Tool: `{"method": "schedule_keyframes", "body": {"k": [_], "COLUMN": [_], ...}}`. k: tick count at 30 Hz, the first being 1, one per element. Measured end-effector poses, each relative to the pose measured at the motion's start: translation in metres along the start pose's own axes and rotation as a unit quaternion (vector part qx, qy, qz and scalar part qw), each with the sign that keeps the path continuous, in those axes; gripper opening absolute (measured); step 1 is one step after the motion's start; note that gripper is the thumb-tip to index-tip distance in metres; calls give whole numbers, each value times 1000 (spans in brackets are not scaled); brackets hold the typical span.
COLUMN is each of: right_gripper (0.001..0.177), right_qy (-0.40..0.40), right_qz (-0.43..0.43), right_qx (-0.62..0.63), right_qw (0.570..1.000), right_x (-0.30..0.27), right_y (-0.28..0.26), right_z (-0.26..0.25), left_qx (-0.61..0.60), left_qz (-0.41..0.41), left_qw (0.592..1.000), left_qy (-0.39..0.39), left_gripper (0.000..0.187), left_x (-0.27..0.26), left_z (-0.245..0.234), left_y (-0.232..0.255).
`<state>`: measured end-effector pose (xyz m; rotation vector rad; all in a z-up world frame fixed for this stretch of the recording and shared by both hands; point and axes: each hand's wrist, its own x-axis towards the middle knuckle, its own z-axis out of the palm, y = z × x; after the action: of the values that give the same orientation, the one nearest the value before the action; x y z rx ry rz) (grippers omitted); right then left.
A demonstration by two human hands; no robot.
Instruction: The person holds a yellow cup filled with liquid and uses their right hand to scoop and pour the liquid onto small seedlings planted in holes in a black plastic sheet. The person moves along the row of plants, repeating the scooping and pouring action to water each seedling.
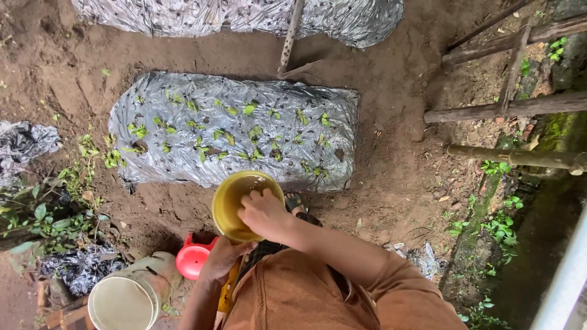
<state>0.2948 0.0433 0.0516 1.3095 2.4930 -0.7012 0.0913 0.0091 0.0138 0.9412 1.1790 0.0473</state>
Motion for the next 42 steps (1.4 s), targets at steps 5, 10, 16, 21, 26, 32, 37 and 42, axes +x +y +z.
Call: {"method": "schedule_keyframes", "body": {"k": [5, 10, 16, 21, 26, 32, 37, 42], "right_gripper": [42, 23, 14, 12, 7, 6, 15, 28], "right_qy": [302, 250, 291, 76, 238, 360, 242, 102], "right_qz": [-40, -79, -250, 157, 226, 11, -49, -6], "right_qx": [78, 112, 523, 431, 319, 343, 162, 99], "right_qw": [949, 958, 761, 885, 889, 867, 955, 990], "right_x": [-29, -51, -157, -119, -154, -109, -21, -53], "right_y": [-1, 13, 57, 112, 126, 44, 0, -1], "right_z": [-29, -63, -134, -31, -43, -92, 3, -41], "left_qx": [-77, -50, -8, -85, -68, -105, -77, -91], "left_qz": [-39, -39, 10, 16, -43, -15, -27, -71], "left_qw": [996, 998, 999, 996, 996, 994, 997, 993], "left_qy": [-6, 0, -29, -21, 23, 22, -2, 16], "left_gripper": [18, 29, 34, 48, 29, 45, 25, 40], "left_x": [-1, -4, -3, -11, -15, -10, -6, -13], "left_z": [5, 2, -10, -18, -24, -12, 0, 17], "left_y": [12, 19, -3, -19, -27, -22, -13, 16]}}
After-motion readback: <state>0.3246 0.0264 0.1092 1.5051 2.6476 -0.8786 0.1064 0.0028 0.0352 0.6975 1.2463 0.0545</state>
